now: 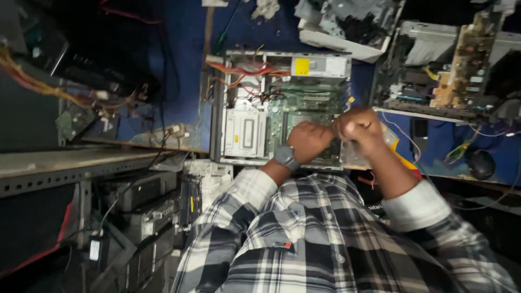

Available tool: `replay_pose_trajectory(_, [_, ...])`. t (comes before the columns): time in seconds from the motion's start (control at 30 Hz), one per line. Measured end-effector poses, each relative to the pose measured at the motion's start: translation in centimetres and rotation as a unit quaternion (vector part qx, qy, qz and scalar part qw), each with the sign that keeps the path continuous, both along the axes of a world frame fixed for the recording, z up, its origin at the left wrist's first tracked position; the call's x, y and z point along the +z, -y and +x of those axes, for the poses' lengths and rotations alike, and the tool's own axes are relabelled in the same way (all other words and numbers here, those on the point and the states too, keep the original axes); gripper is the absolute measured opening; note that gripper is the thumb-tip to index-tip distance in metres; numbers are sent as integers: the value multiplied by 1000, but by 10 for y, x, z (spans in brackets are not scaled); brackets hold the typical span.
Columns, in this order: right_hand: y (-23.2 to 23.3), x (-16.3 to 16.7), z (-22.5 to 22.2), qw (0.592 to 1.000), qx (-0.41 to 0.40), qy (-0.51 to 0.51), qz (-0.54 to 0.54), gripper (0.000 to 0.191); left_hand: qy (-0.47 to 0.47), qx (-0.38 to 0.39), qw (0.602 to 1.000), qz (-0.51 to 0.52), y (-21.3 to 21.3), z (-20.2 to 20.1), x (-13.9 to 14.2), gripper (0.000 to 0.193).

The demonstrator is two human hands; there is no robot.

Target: The person uses a screwdriver to remove screws from a computer case, detaches a fan, and then reattaches it. The person continues to adjust components inside the case using the screwdriver.

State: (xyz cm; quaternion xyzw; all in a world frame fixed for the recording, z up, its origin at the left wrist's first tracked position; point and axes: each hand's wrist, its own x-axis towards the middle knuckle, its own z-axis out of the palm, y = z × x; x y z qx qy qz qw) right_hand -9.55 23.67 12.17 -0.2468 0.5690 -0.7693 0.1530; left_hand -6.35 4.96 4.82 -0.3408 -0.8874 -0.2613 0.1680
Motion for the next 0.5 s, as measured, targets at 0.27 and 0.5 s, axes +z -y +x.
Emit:
replay_pose_trajectory(0.27, [-1, 30, -45, 961, 274, 38, 3, 53, 150, -42, 976, 155, -7, -5, 10, 21])
replay_pose_trajectory(0.5, [36, 44, 9, 969, -181, -20, 166, 33, 168, 24, 970, 176, -5, -8, 9, 17])
